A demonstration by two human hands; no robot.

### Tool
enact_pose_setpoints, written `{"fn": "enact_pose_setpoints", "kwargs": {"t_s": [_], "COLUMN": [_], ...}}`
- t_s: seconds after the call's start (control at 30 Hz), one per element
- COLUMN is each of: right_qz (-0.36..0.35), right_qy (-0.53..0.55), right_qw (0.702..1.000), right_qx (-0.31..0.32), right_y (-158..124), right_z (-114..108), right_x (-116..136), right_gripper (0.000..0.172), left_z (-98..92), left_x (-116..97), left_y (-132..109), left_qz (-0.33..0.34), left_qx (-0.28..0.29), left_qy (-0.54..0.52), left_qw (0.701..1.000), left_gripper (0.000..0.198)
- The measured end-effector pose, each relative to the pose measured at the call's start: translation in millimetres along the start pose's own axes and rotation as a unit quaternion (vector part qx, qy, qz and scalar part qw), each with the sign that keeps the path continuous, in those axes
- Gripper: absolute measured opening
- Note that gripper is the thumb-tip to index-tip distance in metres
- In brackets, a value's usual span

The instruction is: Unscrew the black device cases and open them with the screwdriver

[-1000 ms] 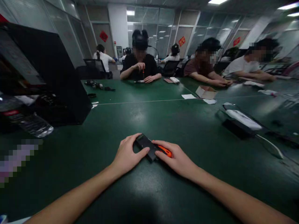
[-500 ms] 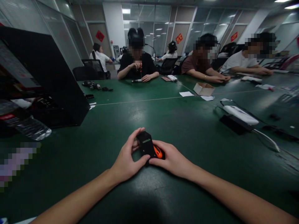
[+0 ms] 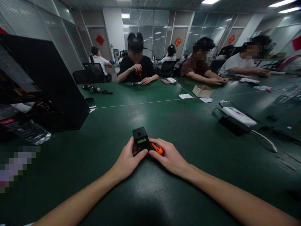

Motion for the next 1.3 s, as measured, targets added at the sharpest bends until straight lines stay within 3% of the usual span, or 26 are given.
{"fn": "enact_pose_setpoints", "kwargs": {"t_s": [0.13, 0.23, 0.37, 0.5, 0.8, 1.13, 1.3], "right_qz": [-0.052, -0.140, -0.284, -0.355, -0.300, -0.223, -0.189], "right_qy": [-0.013, -0.066, -0.096, -0.072, -0.119, -0.127, -0.141], "right_qw": [0.987, 0.961, 0.927, 0.913, 0.932, 0.957, 0.964], "right_qx": [-0.152, -0.230, -0.225, -0.188, -0.165, -0.132, -0.119], "right_y": [-5, -10, -15, -18, -17, -16, -15], "right_z": [-15, -30, -49, -55, -43, -43, -42], "right_x": [-2, 0, 15, 31, 24, 30, 22], "right_gripper": [0.017, 0.018, 0.023, 0.030, 0.019, 0.023, 0.022], "left_z": [-4.4, -5.8, -5.6, -7.4, -9.6, -21.3, -28.0], "left_x": [7, 5, 0, -1, 6, 2, -1], "left_y": [5, 9, 11, 10, 10, 13, 14], "left_qz": [-0.033, -0.048, -0.057, -0.061, -0.083, -0.044, -0.043], "left_qx": [-0.072, -0.092, -0.090, -0.102, -0.108, -0.124, -0.120], "left_qy": [-0.085, -0.134, -0.160, -0.154, -0.124, 0.095, 0.119], "left_qw": [0.993, 0.986, 0.981, 0.981, 0.983, 0.987, 0.985], "left_gripper": [0.045, 0.046, 0.053, 0.052, 0.050, 0.040, 0.039]}}
Point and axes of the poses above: each hand's wrist, its own y-axis towards the middle knuckle, its own z-axis out of the palm, x = y × z, the point moved 1 cm from there along y, towards the middle knuckle, and after that the axes turned 1 degree about -z, right-handed, at the moved point
